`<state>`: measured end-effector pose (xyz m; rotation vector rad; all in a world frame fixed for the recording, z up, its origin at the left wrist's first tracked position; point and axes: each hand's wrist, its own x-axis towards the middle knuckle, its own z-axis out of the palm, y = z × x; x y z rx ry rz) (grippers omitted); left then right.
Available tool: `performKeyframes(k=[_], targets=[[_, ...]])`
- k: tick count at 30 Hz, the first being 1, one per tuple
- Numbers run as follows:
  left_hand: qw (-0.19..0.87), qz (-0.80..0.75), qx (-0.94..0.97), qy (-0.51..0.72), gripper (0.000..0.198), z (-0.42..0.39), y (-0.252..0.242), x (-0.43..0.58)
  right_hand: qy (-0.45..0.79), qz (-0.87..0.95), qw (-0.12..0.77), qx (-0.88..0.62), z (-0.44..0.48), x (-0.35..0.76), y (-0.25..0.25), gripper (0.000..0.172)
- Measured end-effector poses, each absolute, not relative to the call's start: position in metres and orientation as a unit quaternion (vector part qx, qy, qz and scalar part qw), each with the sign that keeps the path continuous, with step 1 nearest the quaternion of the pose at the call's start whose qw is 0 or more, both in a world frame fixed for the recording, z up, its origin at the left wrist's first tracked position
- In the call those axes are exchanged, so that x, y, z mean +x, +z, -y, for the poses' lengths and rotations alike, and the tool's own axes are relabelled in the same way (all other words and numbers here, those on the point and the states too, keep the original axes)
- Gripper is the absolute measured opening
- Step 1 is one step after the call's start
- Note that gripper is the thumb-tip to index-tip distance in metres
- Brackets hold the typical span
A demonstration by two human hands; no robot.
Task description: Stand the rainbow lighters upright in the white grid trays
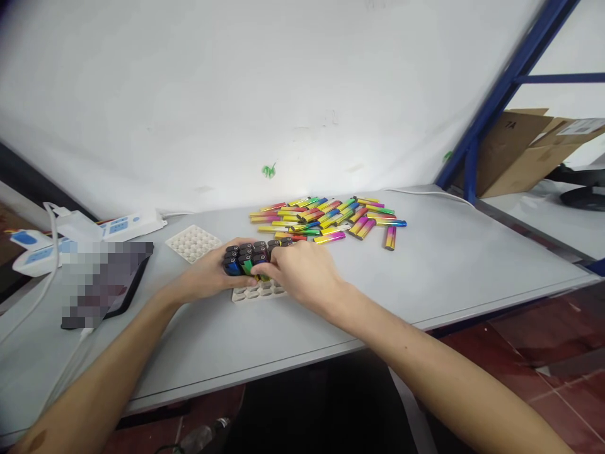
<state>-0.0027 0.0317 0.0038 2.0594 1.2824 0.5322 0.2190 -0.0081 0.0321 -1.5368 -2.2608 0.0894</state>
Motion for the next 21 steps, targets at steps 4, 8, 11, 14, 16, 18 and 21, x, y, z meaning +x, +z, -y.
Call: performKeyframes(k=[4,8,11,14,16,18,21], targets=[[0.339,-0.484,0.783,0.195,0.063,-0.031,0.006,-0.002,0.0,0.763,0.313,-0.565,-0.006,0.239,0.044,0.059],[0.328,-0.494,0.783,0.186,0.059,-0.03,0.009,-0.001,-0.012,0.749,0.304,-0.588,-0.042,0.277,0.041,0.045],[0.321,-0.499,0.785,0.177,0.057,-0.029,0.009,-0.002,-0.009,0.763,0.21,-0.612,-0.065,0.305,0.021,0.033],[0.326,-0.515,0.773,0.175,0.062,-0.03,0.006,-0.002,0.004,0.785,0.161,-0.598,-0.074,0.322,0.0,0.026],[0.327,-0.535,0.759,0.174,0.067,-0.031,0.004,-0.003,0.015,0.8,0.156,-0.579,-0.075,0.327,-0.008,0.024],[0.327,-0.55,0.75,0.17,0.068,-0.031,0.003,-0.003,0.018,0.813,0.152,-0.562,-0.074,0.329,-0.009,0.023],[0.329,-0.556,0.746,0.162,0.066,-0.031,0.004,-0.003,0.015,0.83,0.14,-0.54,-0.072,0.331,-0.007,0.022]])
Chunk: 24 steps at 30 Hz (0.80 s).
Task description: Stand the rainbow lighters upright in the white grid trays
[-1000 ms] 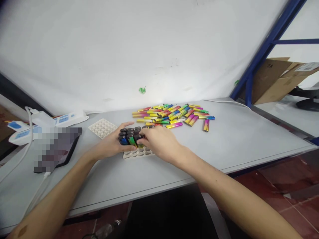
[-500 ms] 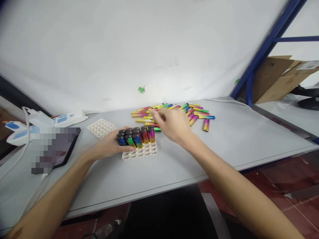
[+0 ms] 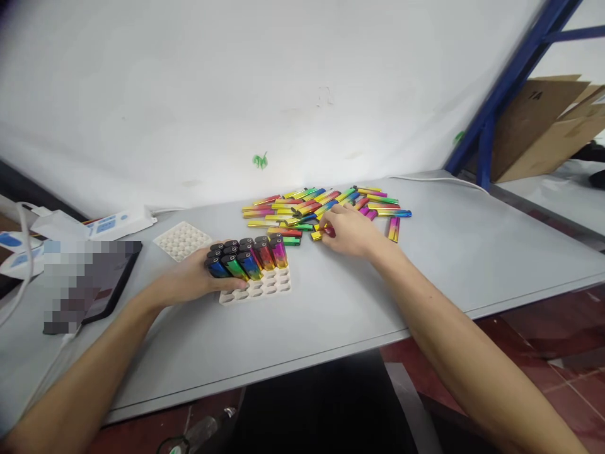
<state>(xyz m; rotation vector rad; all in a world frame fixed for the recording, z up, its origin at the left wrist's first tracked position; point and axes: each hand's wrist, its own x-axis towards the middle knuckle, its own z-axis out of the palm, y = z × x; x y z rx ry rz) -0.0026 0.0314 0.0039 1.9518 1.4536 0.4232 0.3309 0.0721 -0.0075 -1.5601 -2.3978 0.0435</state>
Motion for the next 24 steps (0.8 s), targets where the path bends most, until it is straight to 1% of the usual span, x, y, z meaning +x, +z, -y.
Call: performKeyframes(k=[6,15,17,20,24], targets=[[0.289,-0.563,0.761,0.14,0.06,-0.032,0.007,-0.003,0.038,0.834,0.126,-0.536,-0.07,0.335,-0.006,0.031],[0.276,-0.554,0.773,0.142,0.058,-0.033,0.006,-0.005,0.073,0.792,0.094,-0.599,-0.066,0.335,-0.003,0.018],[0.273,-0.558,0.771,0.143,0.057,-0.032,0.006,-0.004,0.091,0.788,0.102,-0.6,-0.065,0.336,-0.001,0.015],[0.276,-0.559,0.768,0.144,0.057,-0.031,0.007,-0.003,0.161,0.771,0.174,-0.59,-0.062,0.336,0.005,0.014],[0.265,-0.558,0.773,0.146,0.059,-0.031,0.008,-0.002,0.276,0.722,0.322,-0.547,-0.057,0.333,0.013,0.025]])
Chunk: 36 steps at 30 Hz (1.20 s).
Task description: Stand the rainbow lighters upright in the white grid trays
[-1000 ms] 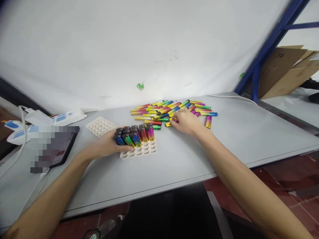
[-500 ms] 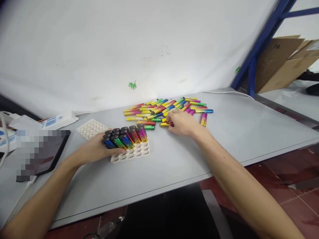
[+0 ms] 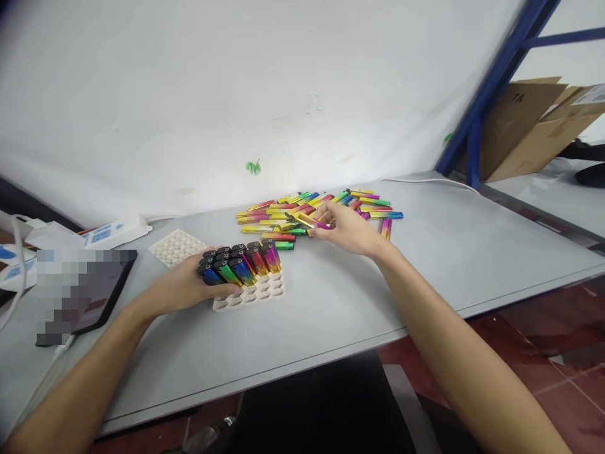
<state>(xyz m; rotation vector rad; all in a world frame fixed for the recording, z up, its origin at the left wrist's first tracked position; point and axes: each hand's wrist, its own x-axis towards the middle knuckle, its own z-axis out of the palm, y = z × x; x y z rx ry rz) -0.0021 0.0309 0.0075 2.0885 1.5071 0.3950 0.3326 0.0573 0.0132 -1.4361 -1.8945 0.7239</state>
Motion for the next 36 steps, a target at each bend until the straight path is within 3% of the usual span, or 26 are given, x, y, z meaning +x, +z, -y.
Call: performKeyframes(k=[10,14,18,26,36], targets=[[0.254,-0.568,0.77,0.146,0.058,-0.031,0.007,-0.003,0.475,0.579,0.487,-0.449,-0.066,0.324,0.005,0.037],[0.25,-0.566,0.771,0.148,0.056,-0.03,0.008,-0.002,0.571,0.521,0.469,-0.427,-0.062,0.314,0.004,0.028],[0.246,-0.559,0.778,0.15,0.055,-0.029,0.009,-0.001,0.592,0.521,0.431,-0.437,-0.056,0.307,0.001,0.025],[0.24,-0.562,0.78,0.136,0.058,-0.028,0.01,-0.001,0.62,0.508,0.386,-0.458,-0.055,0.296,-0.009,0.055],[0.238,-0.56,0.784,0.123,0.058,-0.028,0.013,0.0,0.607,0.493,0.417,-0.464,-0.057,0.292,-0.011,0.055]])
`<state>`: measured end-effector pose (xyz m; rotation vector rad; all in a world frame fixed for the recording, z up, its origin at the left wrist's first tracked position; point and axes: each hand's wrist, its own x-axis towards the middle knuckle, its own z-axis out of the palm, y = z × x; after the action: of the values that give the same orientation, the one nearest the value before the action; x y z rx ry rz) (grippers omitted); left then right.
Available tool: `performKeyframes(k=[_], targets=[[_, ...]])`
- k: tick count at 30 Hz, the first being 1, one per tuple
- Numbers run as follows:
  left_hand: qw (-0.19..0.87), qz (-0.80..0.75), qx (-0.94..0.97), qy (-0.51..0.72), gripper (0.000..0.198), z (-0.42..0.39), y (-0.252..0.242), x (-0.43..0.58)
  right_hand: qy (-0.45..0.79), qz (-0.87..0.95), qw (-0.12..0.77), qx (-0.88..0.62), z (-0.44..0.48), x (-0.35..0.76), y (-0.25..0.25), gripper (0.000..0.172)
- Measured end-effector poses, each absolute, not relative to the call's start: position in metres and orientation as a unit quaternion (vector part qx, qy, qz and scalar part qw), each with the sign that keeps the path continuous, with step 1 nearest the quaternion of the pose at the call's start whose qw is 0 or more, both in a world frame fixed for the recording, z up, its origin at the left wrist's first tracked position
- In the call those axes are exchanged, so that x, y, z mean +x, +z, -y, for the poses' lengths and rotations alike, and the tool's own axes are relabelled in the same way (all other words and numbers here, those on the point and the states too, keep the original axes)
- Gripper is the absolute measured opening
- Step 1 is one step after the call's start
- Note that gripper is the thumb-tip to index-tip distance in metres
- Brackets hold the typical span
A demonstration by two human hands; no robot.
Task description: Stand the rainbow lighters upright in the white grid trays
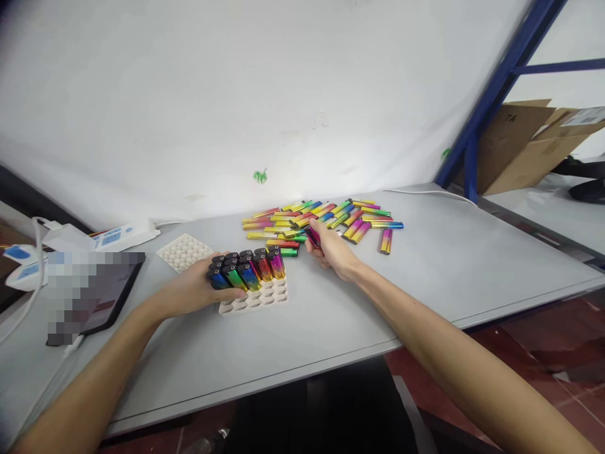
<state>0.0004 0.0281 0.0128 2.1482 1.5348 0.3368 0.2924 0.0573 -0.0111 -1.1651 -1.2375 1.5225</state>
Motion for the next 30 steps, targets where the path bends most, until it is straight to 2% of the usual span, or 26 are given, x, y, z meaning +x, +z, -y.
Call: performKeyframes(k=[6,12,16,25,30], targets=[[0.232,-0.562,0.783,0.131,0.059,-0.028,0.013,0.0006,0.584,0.52,0.451,-0.43,-0.057,0.2893,-0.0134,0.044],[0.227,-0.557,0.788,0.132,0.06,-0.0278,0.0128,0.0009,0.608,0.513,0.435,-0.421,-0.0557,0.2907,-0.0131,0.045],[0.225,-0.559,0.789,0.124,0.059,-0.0272,0.0138,0.001,0.627,0.478,0.413,-0.456,-0.0546,0.2901,-0.0097,0.053],[0.22,-0.565,0.786,0.119,0.059,-0.0283,0.0114,-0.0008,0.619,0.47,0.41,-0.477,-0.0524,0.2865,-0.0092,0.048],[0.229,-0.557,0.787,0.133,0.057,-0.0271,0.0135,0.0003,0.612,0.461,0.422,-0.485,-0.0513,0.2851,-0.0086,0.051]])
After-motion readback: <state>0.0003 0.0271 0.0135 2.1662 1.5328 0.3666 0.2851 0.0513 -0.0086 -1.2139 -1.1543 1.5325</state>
